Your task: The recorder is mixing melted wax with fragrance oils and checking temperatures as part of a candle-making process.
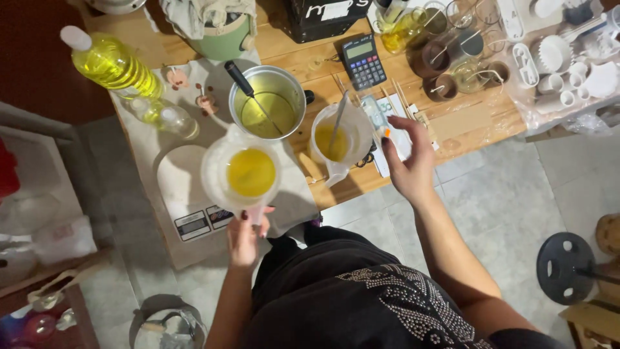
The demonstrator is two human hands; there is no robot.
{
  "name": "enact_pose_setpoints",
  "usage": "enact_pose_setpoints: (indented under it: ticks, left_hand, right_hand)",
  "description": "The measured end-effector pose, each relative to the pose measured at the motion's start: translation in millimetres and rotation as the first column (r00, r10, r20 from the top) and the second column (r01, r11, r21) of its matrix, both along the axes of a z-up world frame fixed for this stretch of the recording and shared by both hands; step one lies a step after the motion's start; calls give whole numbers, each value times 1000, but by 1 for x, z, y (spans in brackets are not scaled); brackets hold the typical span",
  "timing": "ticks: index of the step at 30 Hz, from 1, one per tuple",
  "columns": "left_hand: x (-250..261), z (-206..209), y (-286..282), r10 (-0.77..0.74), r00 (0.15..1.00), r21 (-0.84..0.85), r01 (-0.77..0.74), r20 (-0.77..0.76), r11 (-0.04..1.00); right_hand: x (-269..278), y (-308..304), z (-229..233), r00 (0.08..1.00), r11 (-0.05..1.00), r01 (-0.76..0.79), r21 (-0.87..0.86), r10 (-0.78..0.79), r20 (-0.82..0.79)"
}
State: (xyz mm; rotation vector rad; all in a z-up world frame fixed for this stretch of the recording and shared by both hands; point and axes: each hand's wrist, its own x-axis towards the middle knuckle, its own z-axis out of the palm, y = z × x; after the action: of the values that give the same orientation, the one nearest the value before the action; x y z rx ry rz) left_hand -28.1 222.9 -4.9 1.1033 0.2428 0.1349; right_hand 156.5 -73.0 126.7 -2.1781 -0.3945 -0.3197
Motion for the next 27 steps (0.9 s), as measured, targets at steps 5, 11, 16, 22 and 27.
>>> enact_pose_setpoints:
  ticks: [5,11,16,22,27]
  left_hand:
    - [7,-3,-27,-48,998,74,50,-34,996]
    - [14,-30,-41,-100,985,90,114,-144,989]
    - [8,-41,-41,-105,977,90,124,-187,988]
    - [-3,-55,-32,-127,986,149,143,-112,978]
    - [-18,-10,-19,12,993,617,64,-118,784]
  right_hand:
    - [87,4,-48,992,993,-65,-96,54,-114]
    - [135,30,-57,980,941,-187,-283,157,-123]
    - [123,85,-20,979,952,-132,-277,169,115]
    - [162,225,-45,908,863,-389,-322,417,22]
    - [193,289,-85,938,699,-345,-626,234,-256]
